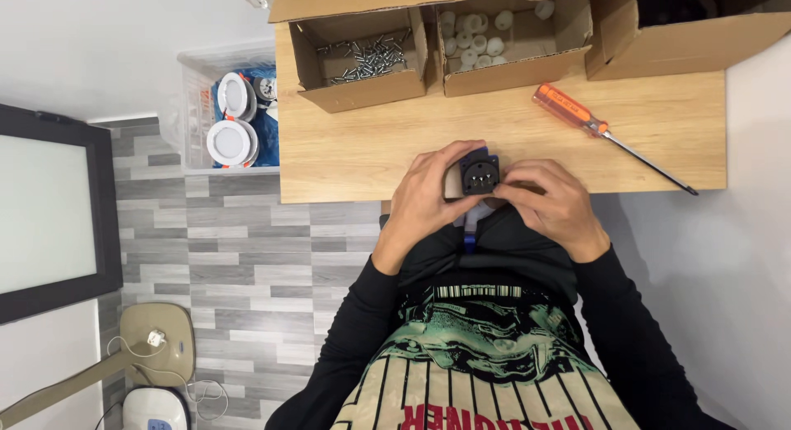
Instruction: The person assembles electrical components by placing a black internal part into a blue housing, inserting screws from a box, and using a screwdriver to secure them.
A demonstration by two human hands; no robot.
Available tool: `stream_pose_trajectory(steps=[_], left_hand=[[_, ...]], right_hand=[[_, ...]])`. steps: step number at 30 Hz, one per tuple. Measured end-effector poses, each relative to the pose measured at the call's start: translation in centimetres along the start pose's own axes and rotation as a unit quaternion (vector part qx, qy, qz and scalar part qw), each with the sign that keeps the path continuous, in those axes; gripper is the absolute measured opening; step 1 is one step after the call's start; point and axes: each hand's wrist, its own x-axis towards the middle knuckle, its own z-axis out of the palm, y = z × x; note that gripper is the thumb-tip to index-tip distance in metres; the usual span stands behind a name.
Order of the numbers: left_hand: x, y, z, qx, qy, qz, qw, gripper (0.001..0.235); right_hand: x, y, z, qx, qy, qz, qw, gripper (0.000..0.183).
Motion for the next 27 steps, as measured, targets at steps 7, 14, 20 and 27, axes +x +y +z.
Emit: stream_pose_trajectory(steps=[7,14,20,27], left_hand=[[0.2,0.4,-0.3,0.003,-0.003,0.005,1.000,0.082],[0.6,0.5,-0.3,-0.009,-0.012,-0.001,1.000,0.081],[1.3,0.9,-0.1,-0.074,-0.016,-0.023,0.997,0.082],[3.6,1.5,-0.9,-0.092,-0.008,-0.013,0.996,0.080]], right_hand=[[0.7,-0.5,-0.7,0.075,0.008,0.109,0.991,0.013],[3.8,-0.8,-1.4,0.166,0.012,0.233,0.958,0.012],[4.8,-0.7,-1.4,0.201,0.006,0.239,0.950,0.011],[5.1,1.3,-0.1,0.241,0.044,0.221,0.944,0.008]])
